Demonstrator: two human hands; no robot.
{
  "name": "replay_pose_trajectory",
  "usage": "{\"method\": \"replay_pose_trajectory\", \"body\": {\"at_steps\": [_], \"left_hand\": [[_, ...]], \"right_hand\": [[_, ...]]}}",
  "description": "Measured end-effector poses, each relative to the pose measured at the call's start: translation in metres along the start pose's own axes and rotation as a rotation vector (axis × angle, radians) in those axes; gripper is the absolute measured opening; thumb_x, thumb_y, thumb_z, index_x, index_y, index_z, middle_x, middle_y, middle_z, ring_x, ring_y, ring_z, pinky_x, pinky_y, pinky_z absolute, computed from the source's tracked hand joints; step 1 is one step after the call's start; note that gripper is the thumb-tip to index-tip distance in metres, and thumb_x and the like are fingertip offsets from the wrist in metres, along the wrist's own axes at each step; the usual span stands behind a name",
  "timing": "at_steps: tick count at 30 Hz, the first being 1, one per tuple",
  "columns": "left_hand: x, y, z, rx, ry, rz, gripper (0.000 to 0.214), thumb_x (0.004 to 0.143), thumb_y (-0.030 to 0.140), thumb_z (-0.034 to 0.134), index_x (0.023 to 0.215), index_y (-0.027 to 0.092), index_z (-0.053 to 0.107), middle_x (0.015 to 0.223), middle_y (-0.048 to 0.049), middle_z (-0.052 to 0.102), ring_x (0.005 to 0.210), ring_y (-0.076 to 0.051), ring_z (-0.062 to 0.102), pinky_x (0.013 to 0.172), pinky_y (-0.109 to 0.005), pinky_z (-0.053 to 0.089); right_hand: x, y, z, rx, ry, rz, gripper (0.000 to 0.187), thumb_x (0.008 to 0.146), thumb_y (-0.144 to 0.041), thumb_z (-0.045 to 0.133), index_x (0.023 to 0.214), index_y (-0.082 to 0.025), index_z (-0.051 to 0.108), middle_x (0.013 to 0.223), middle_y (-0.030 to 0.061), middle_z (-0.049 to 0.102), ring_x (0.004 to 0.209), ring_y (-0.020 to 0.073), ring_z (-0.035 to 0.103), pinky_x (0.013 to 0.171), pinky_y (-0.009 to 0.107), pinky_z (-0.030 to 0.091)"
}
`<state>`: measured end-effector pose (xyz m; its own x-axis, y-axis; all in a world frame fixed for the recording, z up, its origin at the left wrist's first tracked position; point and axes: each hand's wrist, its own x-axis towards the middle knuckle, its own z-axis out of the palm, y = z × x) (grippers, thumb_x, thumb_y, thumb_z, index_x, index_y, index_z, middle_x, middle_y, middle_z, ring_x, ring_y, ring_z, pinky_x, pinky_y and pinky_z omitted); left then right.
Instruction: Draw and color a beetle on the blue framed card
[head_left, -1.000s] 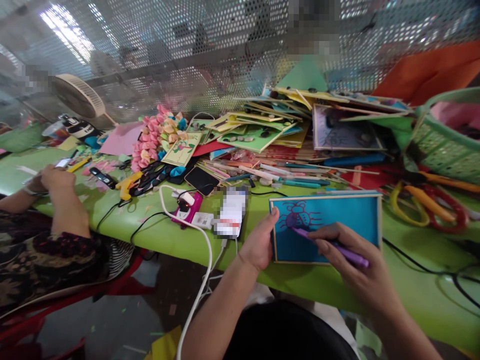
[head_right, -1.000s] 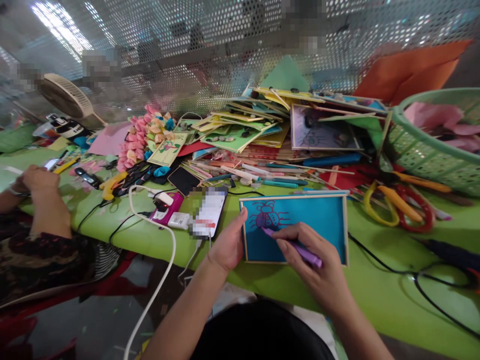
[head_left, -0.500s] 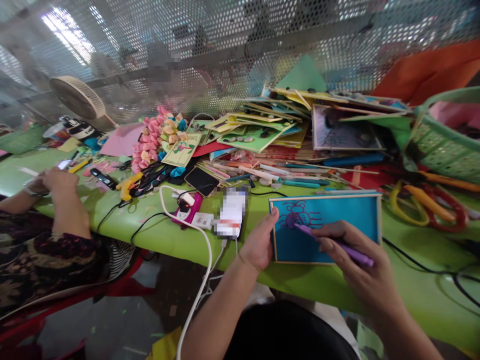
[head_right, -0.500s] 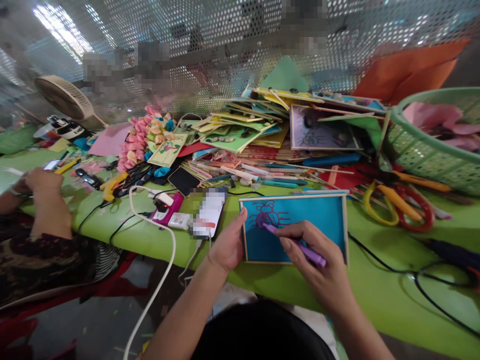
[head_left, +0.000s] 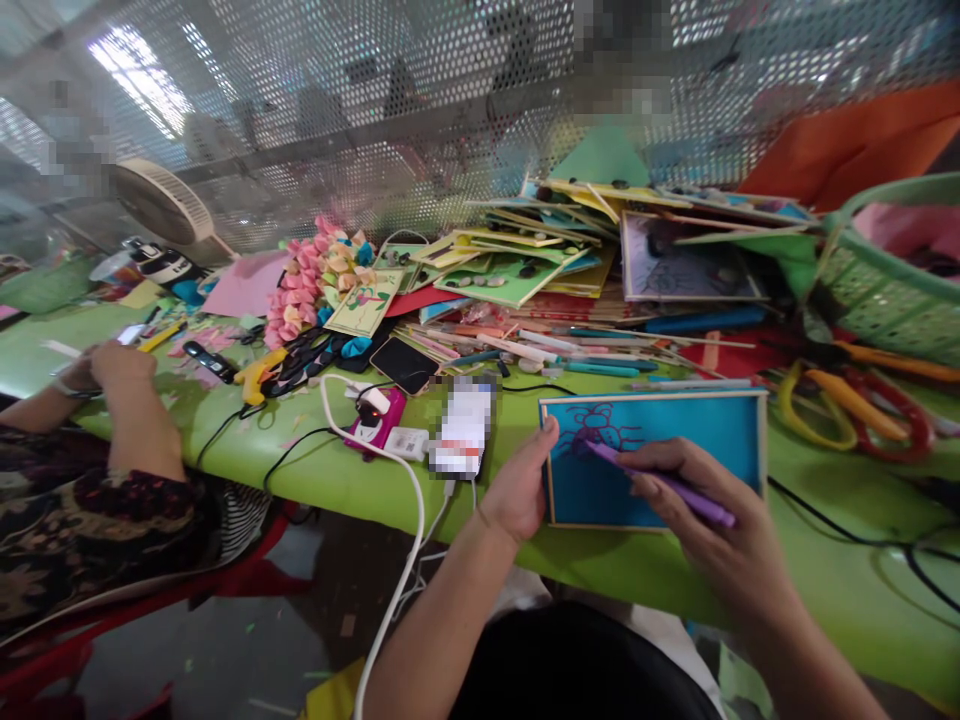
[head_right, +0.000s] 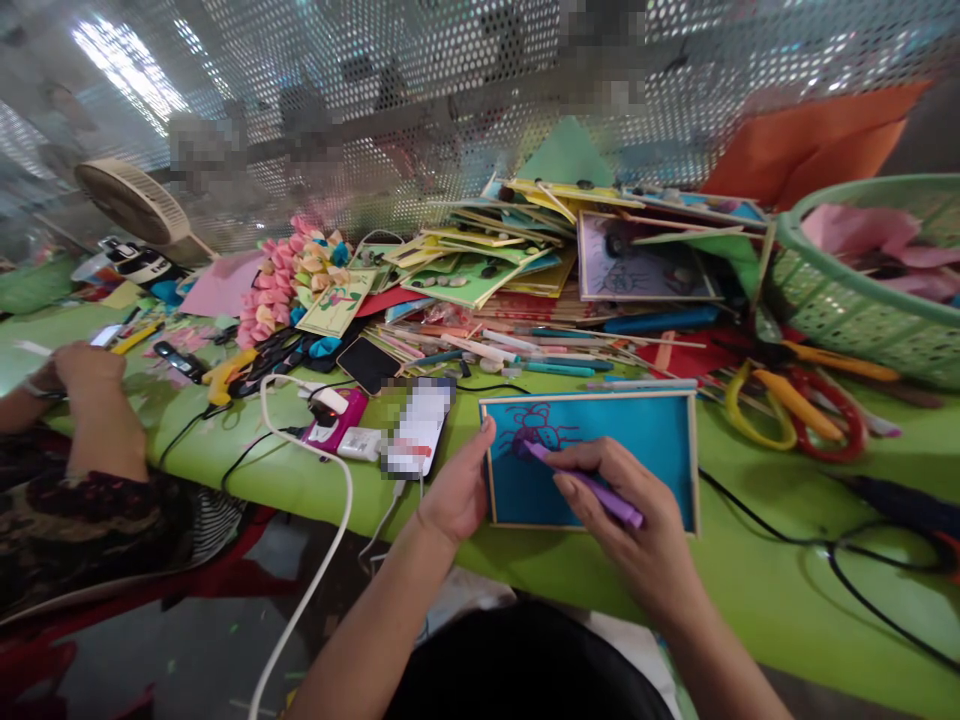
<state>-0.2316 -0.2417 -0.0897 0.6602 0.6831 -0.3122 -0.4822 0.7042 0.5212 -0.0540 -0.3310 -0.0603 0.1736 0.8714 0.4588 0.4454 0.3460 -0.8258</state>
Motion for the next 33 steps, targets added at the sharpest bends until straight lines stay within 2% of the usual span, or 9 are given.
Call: {"method": "replay_pose_trajectory", "body": {"at_steps": [9, 16, 22, 33], "left_hand": [[0.0012, -0.0011, -0.004, 0.012, 0.029, 0.011, 0.057, 0.093, 0.058, 0.089, 0.13, 0.015, 0.082, 0.127, -0.0164, 0.085, 0.135, -0.041, 0.074, 0.121, -0.056, 0.055], [0.0001, -0.0013, -0.0019, 0.012, 0.028, 0.018, 0.061, 0.093, 0.057, 0.089, 0.135, 0.014, 0.08, 0.132, -0.017, 0.083, 0.138, -0.042, 0.072, 0.122, -0.055, 0.054], [-0.0006, -0.0009, -0.0015, 0.01, 0.027, 0.016, 0.063, 0.089, 0.059, 0.092, 0.131, 0.014, 0.081, 0.131, -0.0175, 0.083, 0.136, -0.042, 0.073, 0.121, -0.055, 0.054], [-0.0006, 0.0017, 0.0004, -0.005, 0.031, -0.009, 0.061, 0.097, 0.056, 0.084, 0.141, 0.014, 0.077, 0.13, -0.017, 0.084, 0.133, -0.041, 0.076, 0.12, -0.055, 0.056]], "right_hand": [[-0.0015, 0.0005, -0.0003, -0.017, 0.019, 0.022, 0.013, 0.105, -0.04, 0.076, 0.107, -0.03, 0.083, 0.091, 0.0023, 0.079, 0.078, 0.0208, 0.072, 0.071, 0.032, 0.056], [-0.0001, -0.004, -0.001, 0.0, -0.019, 0.028, 0.015, 0.106, -0.042, 0.075, 0.104, -0.029, 0.083, 0.089, 0.0028, 0.079, 0.077, 0.0209, 0.072, 0.07, 0.031, 0.057], [0.0014, -0.0067, -0.0014, 0.003, -0.035, 0.021, 0.018, 0.106, -0.045, 0.074, 0.103, -0.03, 0.084, 0.087, 0.0023, 0.08, 0.075, 0.0203, 0.073, 0.07, 0.03, 0.058], [-0.0027, -0.008, -0.0019, 0.047, -0.031, 0.06, 0.019, 0.104, -0.045, 0.076, 0.098, -0.029, 0.084, 0.084, 0.0031, 0.079, 0.074, 0.0214, 0.07, 0.068, 0.033, 0.056]]}}
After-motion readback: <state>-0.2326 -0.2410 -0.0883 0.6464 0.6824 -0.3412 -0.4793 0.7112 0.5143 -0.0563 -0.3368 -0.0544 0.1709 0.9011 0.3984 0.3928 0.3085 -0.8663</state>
